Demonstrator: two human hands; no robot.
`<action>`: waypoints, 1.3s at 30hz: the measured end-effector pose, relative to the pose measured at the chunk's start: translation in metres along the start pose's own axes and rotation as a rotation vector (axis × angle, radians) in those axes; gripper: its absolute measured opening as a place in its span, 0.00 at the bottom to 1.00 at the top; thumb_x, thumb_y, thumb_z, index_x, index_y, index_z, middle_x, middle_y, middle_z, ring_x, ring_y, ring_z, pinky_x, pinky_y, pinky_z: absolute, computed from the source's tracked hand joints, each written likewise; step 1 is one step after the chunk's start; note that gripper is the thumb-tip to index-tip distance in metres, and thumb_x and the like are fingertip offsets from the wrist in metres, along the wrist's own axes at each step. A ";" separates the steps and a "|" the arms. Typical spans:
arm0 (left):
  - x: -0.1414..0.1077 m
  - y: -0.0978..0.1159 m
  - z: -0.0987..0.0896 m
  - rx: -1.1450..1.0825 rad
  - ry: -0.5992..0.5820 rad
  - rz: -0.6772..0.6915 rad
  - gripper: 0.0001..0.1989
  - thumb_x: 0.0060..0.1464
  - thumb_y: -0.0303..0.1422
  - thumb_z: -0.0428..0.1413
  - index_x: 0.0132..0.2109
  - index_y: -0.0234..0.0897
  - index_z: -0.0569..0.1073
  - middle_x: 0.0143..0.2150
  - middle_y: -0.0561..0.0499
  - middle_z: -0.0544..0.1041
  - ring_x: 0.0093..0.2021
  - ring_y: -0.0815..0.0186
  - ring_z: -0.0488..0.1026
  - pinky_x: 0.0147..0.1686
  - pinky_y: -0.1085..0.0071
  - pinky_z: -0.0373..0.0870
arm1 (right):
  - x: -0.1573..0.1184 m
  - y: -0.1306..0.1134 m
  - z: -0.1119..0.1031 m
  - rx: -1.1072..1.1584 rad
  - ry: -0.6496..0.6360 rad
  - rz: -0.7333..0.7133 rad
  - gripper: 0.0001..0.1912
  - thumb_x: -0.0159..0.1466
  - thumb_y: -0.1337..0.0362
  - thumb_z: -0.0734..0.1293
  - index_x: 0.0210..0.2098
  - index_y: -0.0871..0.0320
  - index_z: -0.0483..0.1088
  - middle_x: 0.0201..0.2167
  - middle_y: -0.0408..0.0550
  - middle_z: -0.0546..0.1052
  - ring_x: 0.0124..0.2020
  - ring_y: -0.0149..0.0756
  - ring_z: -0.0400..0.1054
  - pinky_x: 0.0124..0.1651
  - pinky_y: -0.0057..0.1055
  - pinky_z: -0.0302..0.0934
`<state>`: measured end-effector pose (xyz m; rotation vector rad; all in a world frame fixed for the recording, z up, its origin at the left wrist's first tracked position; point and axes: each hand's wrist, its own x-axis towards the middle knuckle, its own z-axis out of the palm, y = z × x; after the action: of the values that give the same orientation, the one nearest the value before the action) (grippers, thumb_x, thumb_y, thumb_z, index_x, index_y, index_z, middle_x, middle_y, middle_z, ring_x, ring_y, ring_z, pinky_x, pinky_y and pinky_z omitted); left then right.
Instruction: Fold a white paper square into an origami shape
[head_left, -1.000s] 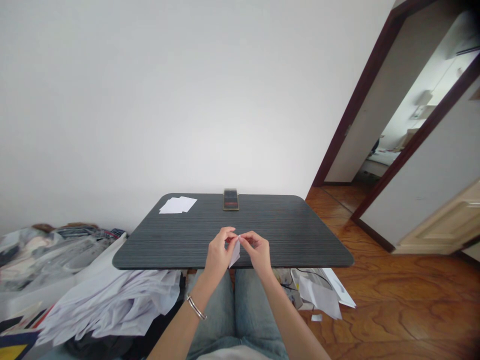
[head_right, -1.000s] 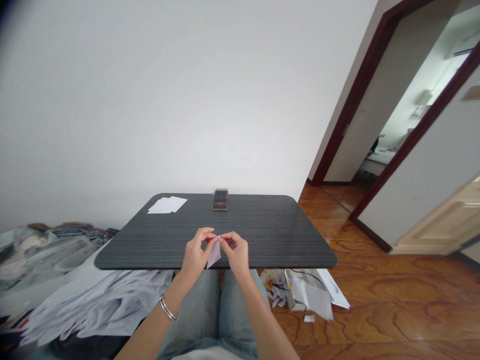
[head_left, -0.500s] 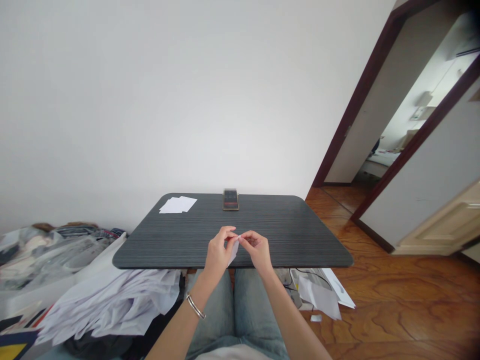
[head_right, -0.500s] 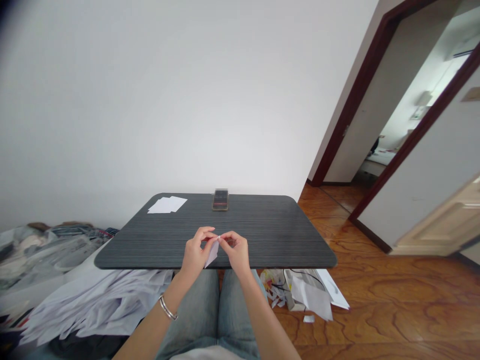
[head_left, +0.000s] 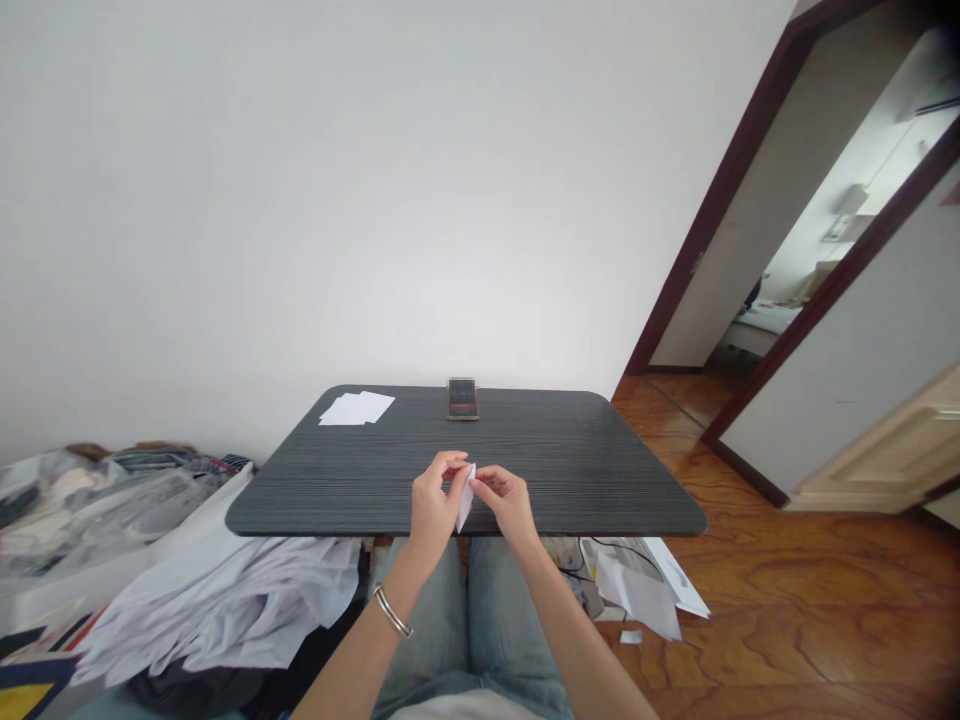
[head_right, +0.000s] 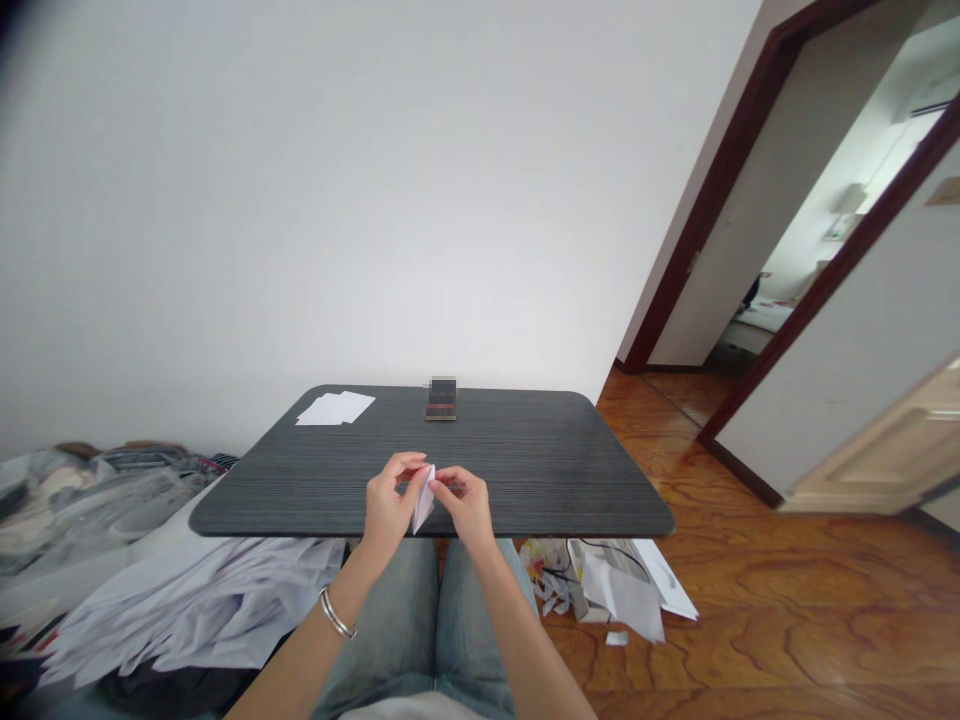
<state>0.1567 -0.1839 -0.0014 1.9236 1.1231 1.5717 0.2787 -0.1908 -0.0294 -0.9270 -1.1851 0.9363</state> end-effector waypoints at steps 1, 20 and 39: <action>0.000 -0.001 0.000 -0.013 0.005 -0.007 0.06 0.52 0.29 0.53 0.39 0.37 0.70 0.33 0.51 0.77 0.32 0.68 0.75 0.35 0.72 0.71 | 0.000 0.000 0.001 -0.002 0.003 -0.002 0.06 0.52 0.62 0.69 0.28 0.58 0.73 0.25 0.44 0.75 0.27 0.33 0.67 0.31 0.28 0.59; -0.001 -0.003 -0.001 -0.034 0.023 -0.079 0.05 0.51 0.29 0.53 0.37 0.35 0.72 0.33 0.50 0.77 0.31 0.68 0.74 0.31 0.73 0.71 | -0.003 -0.006 0.002 -0.052 0.018 0.082 0.09 0.50 0.59 0.70 0.24 0.59 0.72 0.21 0.44 0.74 0.24 0.33 0.66 0.29 0.28 0.59; -0.005 -0.002 0.001 0.005 0.141 -0.002 0.06 0.53 0.31 0.52 0.35 0.36 0.72 0.33 0.50 0.76 0.32 0.68 0.73 0.33 0.73 0.71 | -0.008 -0.010 0.004 0.101 -0.085 0.400 0.15 0.45 0.55 0.73 0.26 0.59 0.71 0.21 0.43 0.76 0.22 0.34 0.69 0.25 0.27 0.62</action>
<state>0.1569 -0.1864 -0.0057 1.8383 1.1859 1.7273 0.2749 -0.2011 -0.0223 -1.0718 -1.0292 1.3549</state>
